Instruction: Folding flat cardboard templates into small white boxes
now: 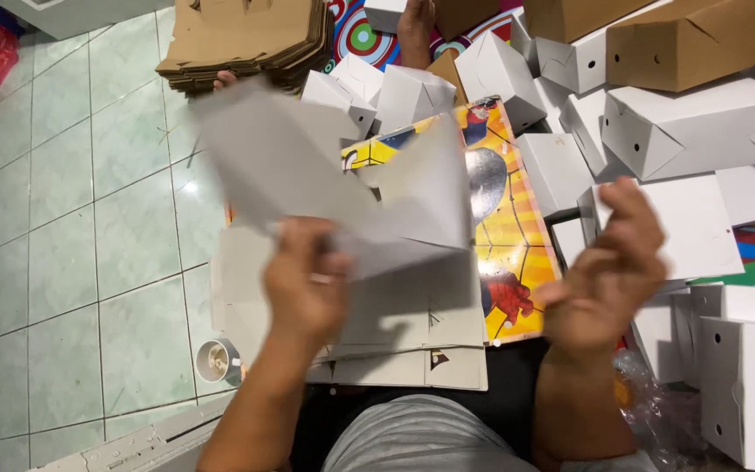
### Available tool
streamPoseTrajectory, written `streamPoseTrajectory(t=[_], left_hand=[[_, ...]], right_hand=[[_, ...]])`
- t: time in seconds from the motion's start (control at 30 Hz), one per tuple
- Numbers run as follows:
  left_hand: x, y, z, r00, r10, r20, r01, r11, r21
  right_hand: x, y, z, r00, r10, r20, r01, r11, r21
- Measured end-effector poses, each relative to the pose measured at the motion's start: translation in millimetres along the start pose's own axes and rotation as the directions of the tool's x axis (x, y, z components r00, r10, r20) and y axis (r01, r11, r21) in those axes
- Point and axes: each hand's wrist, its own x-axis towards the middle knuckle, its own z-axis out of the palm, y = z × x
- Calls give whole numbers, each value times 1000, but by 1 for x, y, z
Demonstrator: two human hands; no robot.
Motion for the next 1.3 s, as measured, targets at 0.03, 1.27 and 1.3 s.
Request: streamPoseTrajectory(t=[0.03, 1.27, 1.3], left_hand=[[4, -11, -6, 1000, 4, -5, -4, 1000, 0], [16, -102, 42, 784, -599, 164, 408, 299, -863], [15, -103, 50, 763, -610, 213, 440, 249, -863]], right_hand=[[1, -2, -1, 1000, -6, -2, 6, 1000, 2], [3, -16, 37, 957, 119, 263, -233, 855, 463], [8, -25, 40, 953, 130, 273, -256, 828, 498]])
